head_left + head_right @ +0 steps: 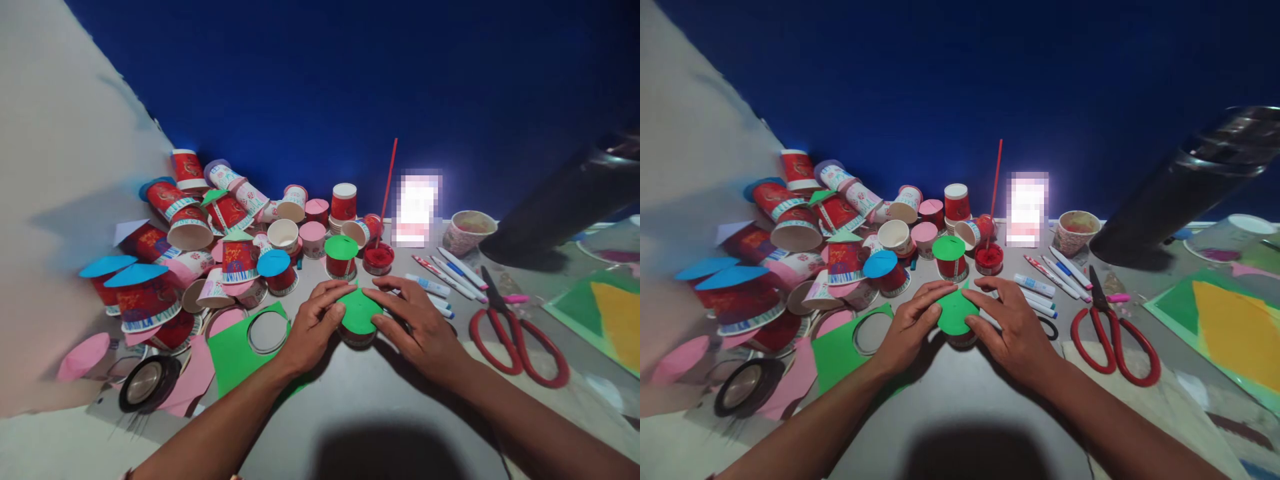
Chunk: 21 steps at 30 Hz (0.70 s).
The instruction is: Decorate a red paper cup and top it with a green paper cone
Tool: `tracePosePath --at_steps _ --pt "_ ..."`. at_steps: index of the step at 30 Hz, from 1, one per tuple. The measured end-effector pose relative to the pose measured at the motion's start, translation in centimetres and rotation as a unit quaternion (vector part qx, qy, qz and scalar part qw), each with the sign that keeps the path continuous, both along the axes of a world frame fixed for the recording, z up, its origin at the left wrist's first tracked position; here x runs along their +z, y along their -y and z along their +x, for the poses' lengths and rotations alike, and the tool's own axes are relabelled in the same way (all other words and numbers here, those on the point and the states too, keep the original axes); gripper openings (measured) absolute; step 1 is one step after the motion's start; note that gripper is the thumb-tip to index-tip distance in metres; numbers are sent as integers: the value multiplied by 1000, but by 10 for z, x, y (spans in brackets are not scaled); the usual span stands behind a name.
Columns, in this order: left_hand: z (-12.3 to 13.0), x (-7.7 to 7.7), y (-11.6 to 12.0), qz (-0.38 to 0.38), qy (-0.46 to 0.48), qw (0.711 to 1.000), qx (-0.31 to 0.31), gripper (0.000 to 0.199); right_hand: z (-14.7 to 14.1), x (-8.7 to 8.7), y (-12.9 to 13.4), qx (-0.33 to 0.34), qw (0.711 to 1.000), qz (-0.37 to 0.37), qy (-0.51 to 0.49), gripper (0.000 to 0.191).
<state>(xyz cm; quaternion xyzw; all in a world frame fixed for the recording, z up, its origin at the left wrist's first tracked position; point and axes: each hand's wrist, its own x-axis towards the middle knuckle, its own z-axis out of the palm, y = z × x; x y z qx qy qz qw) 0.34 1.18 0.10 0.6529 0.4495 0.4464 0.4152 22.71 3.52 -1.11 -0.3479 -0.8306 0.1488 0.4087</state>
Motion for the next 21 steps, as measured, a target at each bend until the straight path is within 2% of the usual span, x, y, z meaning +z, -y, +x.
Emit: tracePosePath --at_steps 9,15,21 --pt "1 0 3 -16 33 999 3 37 1 1 -1 -2 1000 0 -6 33" --pt "-1 0 5 -13 31 999 -13 60 2 1 -1 1 1000 10 -5 33" --pt "2 2 5 -8 23 1000 1 58 1 2 1 3 1000 12 -2 34"
